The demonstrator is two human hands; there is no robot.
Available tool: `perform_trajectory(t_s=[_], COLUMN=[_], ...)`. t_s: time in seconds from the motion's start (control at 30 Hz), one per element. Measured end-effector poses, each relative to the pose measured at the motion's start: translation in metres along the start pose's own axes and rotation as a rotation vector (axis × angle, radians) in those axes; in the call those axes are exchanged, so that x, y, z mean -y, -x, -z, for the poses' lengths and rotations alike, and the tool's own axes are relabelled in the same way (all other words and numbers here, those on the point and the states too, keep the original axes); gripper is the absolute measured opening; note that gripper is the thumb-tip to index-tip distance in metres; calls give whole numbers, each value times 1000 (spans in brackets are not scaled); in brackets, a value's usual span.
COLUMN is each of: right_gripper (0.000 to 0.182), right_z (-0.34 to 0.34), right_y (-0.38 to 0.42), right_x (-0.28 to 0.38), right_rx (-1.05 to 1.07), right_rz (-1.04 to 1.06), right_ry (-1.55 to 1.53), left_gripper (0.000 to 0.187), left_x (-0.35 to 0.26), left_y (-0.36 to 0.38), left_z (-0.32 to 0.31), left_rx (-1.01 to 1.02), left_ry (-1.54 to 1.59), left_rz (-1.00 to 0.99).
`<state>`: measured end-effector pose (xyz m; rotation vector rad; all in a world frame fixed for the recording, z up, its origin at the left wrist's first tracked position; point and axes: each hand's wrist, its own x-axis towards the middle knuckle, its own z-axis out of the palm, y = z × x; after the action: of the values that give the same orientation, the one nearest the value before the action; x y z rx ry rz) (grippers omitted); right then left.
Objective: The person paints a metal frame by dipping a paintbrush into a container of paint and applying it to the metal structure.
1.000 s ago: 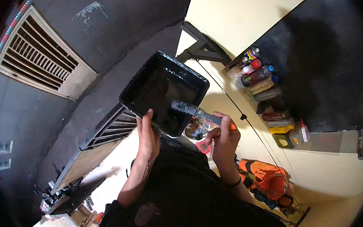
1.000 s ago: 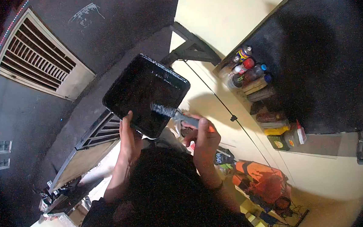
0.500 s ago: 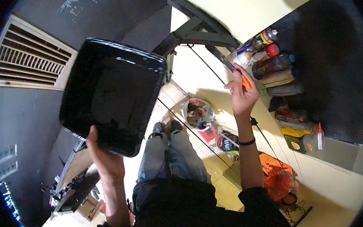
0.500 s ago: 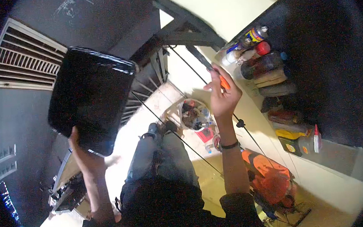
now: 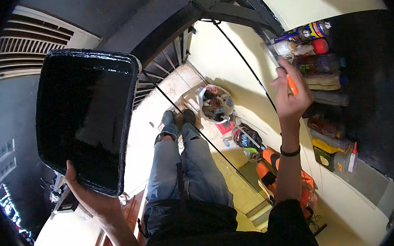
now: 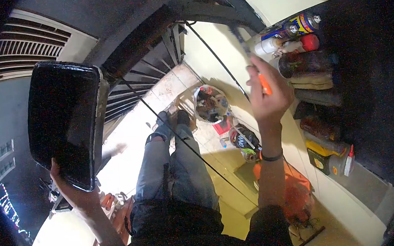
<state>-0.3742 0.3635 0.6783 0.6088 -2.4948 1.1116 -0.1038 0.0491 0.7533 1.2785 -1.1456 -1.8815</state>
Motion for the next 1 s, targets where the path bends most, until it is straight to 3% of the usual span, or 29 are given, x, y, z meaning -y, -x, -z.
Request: perform_trajectory(t_s=[0.07, 0.13, 0.3, 0.4, 0.47, 0.6, 0.63, 0.8, 0.87, 0.9, 0.93, 1.0], right_gripper=[30, 29, 26, 26, 27, 27, 27, 26, 24, 27, 27, 27], right_z=[-15, -29, -12, -6, -17, -36, -30, -16, -29, -36, -33, -29], right_y=[-5, -16, -24, -18, -20, -31, -30, -23, -27, -32, -31, -30], right_x=[13, 12, -2, 1, 15, 10, 7, 17, 26, 12, 9, 3], right_rx=[24, 109, 102, 82, 120, 161, 141, 112, 177, 199, 198, 165], right_rz=[36, 125, 86, 83, 235, 271, 182, 118, 17, 244, 245, 44], right_ry=[-124, -94, 12, 133, 35, 3, 16, 86, -145, -70, -74, 25], left_gripper=[53, 53, 55, 57, 63, 71, 72, 67, 64, 62, 59, 56], left_x=[0, 5, 14, 14, 17, 13, 13, 17, 18, 18, 16, 10], left_y=[3, 4, 0, -4, -3, -6, -6, -1, 1, 2, 3, 4], left_z=[-9, -2, 13, 24, 30, 39, 42, 43, 38, 36, 35, 25], left_rx=[-37, -57, 32, 8, 90, 38, 39, 73, 7, -15, -3, -7], left_ry=[54, -182, -531, -241, -757, -888, -926, -907, -682, -607, -650, -691], left_rz=[27, -92, -299, -225, -500, -553, -581, -560, -441, -404, -398, -397])
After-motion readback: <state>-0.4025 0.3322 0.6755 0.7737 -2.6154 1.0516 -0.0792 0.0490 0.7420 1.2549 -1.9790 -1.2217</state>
